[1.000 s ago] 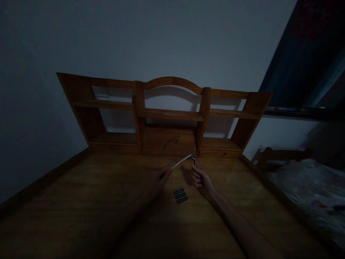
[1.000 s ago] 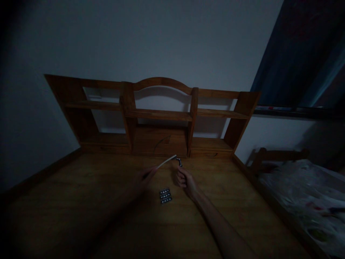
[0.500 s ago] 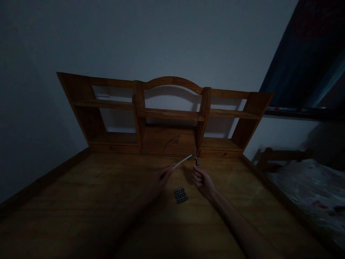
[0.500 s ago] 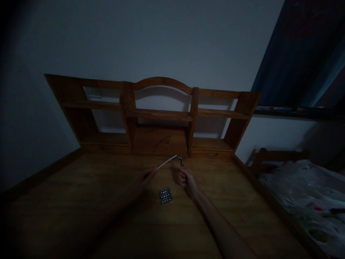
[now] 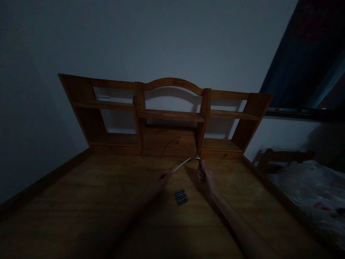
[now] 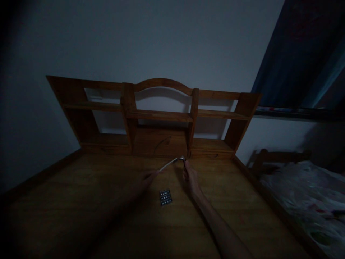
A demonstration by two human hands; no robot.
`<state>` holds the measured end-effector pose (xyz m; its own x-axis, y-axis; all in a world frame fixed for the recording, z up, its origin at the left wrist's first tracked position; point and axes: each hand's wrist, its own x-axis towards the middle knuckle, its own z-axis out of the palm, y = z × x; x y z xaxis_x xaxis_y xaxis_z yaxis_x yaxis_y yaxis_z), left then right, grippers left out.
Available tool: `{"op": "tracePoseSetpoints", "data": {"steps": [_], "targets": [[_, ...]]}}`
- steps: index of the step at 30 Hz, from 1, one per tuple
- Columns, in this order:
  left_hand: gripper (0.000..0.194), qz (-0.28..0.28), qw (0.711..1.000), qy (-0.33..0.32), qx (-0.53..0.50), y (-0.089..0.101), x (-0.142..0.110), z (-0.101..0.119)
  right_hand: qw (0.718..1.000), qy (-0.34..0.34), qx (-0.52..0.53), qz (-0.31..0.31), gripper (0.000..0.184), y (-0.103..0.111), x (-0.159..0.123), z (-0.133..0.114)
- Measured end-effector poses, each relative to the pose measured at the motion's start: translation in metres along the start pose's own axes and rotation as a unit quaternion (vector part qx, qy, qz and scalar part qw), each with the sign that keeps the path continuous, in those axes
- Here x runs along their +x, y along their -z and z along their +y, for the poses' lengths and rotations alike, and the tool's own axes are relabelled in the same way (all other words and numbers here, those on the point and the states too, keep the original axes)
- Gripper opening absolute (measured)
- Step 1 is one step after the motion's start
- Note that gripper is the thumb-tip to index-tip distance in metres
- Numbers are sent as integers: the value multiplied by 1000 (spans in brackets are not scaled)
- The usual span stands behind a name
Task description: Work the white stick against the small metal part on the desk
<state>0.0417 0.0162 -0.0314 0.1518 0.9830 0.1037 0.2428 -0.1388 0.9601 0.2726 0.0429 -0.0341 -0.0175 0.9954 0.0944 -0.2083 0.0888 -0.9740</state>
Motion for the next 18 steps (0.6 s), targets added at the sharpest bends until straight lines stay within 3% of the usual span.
{"op": "tracePoseSetpoints", "data": {"steps": [3, 6, 13, 18], "targets": [[62, -80, 988, 112, -69, -2, 2, -5, 982, 89, -153, 61, 60, 5, -5, -8], [64, -149, 962, 180, -140, -1, 4, -7, 940, 155, -299, 60, 61, 7, -12, -14], [54, -199, 940, 175, -213, 5, 4, -9, 821, 236, -509, 105, 66, 18, -7, -22], [52, -224, 934, 176, -216, 5, 1, -8, 775, 291, -548, 120, 64, 22, -5, -25]]}}
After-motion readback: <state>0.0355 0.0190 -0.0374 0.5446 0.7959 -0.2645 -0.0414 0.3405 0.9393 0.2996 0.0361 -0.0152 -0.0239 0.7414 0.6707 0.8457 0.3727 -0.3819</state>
